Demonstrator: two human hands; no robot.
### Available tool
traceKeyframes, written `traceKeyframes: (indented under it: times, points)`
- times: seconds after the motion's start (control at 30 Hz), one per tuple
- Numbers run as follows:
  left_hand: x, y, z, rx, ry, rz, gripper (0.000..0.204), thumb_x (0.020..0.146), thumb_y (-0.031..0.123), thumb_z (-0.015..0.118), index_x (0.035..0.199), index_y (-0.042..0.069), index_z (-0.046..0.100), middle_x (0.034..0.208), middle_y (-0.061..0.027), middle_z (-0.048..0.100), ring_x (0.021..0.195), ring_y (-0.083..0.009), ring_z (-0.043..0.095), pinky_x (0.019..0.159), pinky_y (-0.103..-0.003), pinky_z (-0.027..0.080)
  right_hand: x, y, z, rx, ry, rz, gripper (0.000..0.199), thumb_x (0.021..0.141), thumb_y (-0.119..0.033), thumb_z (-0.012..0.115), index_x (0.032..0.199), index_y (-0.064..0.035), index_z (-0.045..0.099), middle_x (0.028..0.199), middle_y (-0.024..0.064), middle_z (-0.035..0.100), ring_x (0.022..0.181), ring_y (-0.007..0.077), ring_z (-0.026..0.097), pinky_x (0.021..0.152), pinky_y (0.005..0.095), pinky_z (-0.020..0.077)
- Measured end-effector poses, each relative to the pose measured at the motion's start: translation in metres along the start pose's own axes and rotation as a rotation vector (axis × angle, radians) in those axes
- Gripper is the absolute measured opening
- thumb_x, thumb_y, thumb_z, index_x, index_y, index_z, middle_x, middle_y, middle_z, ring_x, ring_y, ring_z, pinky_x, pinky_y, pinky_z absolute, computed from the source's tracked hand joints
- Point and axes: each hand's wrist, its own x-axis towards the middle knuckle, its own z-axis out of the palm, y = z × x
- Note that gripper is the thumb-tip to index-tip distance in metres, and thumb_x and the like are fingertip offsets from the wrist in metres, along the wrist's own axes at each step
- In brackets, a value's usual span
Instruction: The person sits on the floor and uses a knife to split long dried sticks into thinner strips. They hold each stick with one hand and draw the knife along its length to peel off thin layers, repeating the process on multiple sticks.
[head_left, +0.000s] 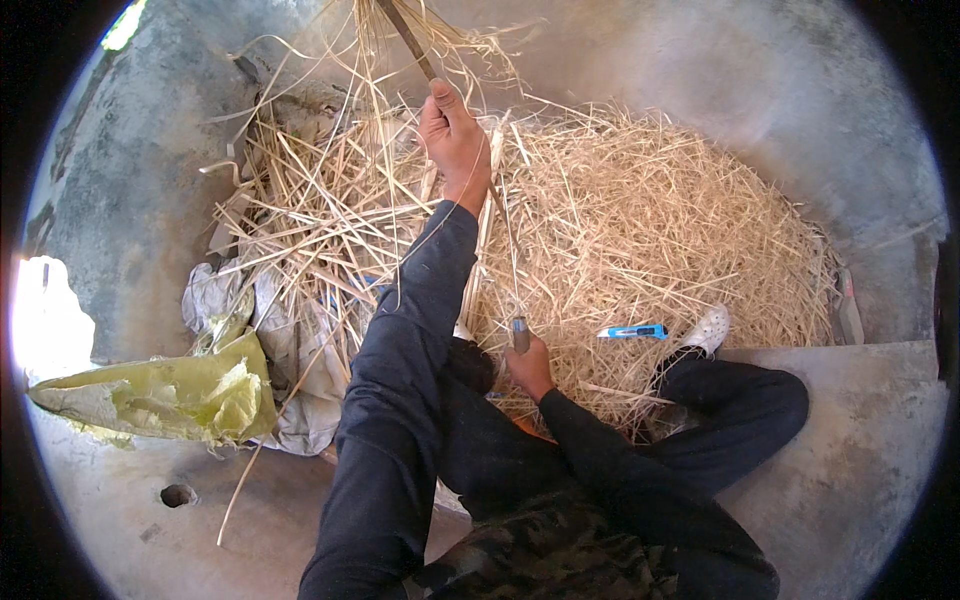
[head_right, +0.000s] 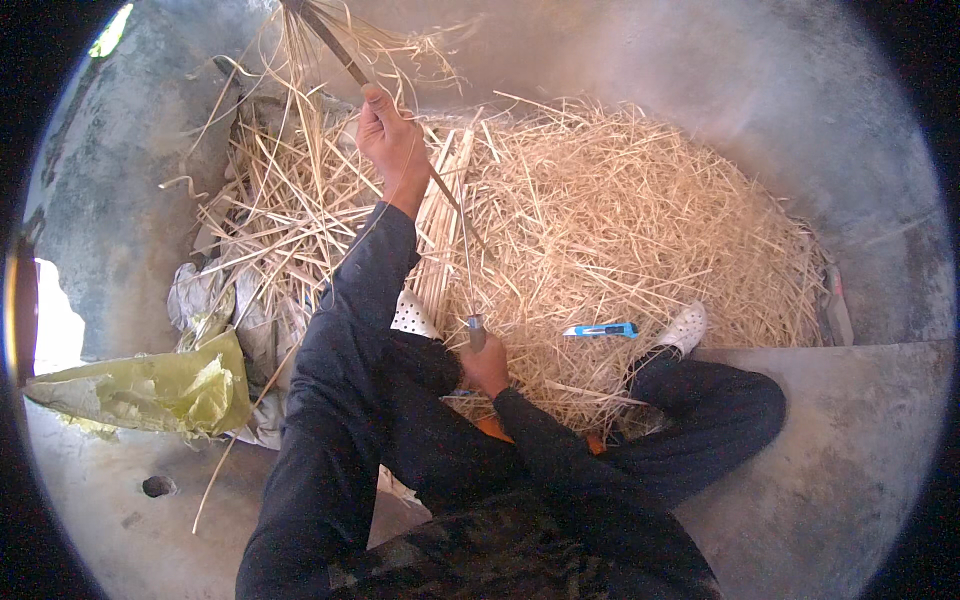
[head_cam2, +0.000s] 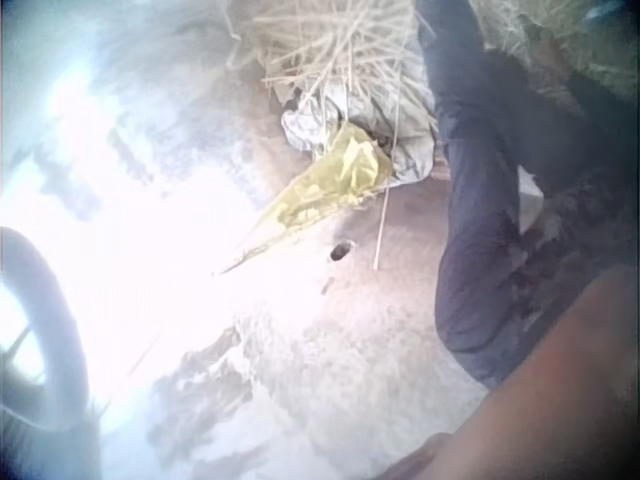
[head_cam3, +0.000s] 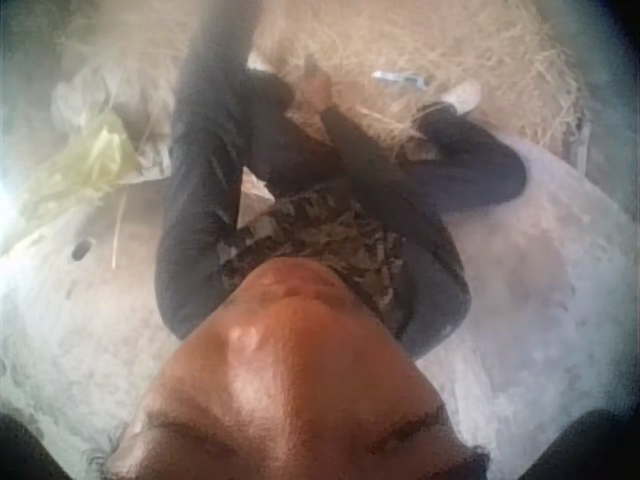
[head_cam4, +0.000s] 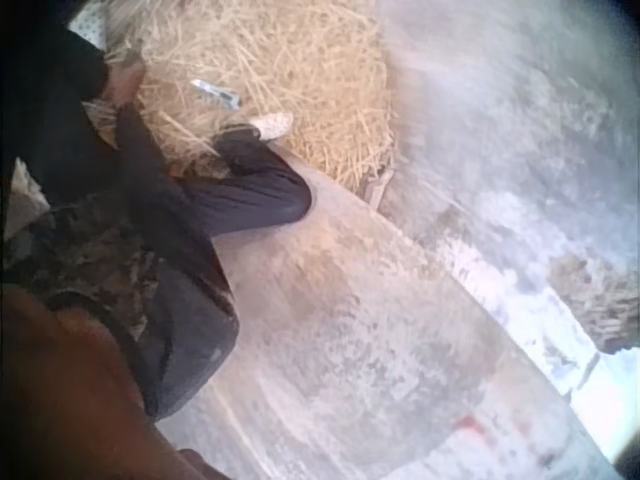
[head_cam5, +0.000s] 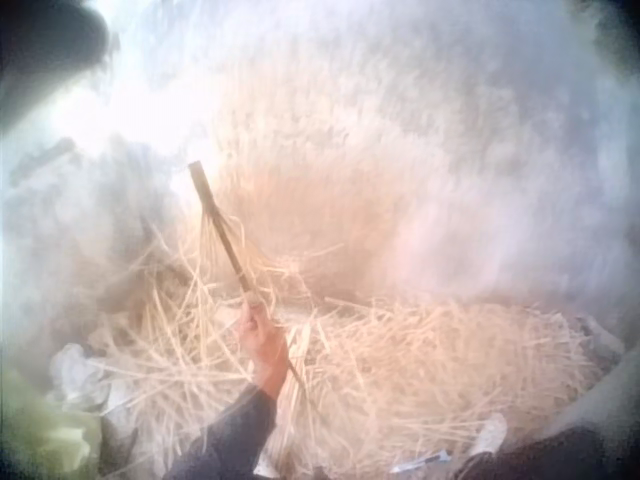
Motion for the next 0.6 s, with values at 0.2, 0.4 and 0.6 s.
traceKeyframes:
  times: [0.2,0.4,0.6]
  points:
    - [-0.005,0.006,0.006,-0.041,0.015,0.012,0.049,0.1,0.043,0.046,0.063,0.012,0.04,0.057,0.0084,0.036,0.053,-0.002,0.029,0.046,-0.023,0.021,0.03,0.047,-0.018,0.115,-0.149,0.736,0.022,0.074,-0.014,0.061,0.08,0.0075,0.06,0.066,0.0144,0.062,0.058,0.0272,0.063,0.043,0.0382,0.045]
    - [0.004,-0.001,-0.013,-0.174,-0.021,-0.074,0.051,0.099,0.047,0.047,0.062,0.013,0.039,0.056,0.0065,0.038,0.05,-0.0027,0.031,0.045,-0.024,0.023,0.003,-0.005,-0.013,-0.011,-0.012,-0.021,0.018,0.077,-0.013,0.06,0.075,0.0038,0.054,0.061,0.0111,0.056,0.042,0.0215,0.052,0.043,0.0379,0.0424]
    - [0.021,-0.006,-0.022,-0.38,0.225,-0.113,0.045,0.094,0.05,0.055,0.077,0.015,0.032,0.07,0.0019,0.039,0.058,-0.0086,0.034,0.052,-0.025,0.028,0.014,0.01,-0.02,0.013,-0.262,0.356,0.021,0.075,-0.015,0.061,0.078,0.0055,0.056,0.064,0.0136,0.059,0.057,0.0234,0.062,0.054,0.0396,0.0465]
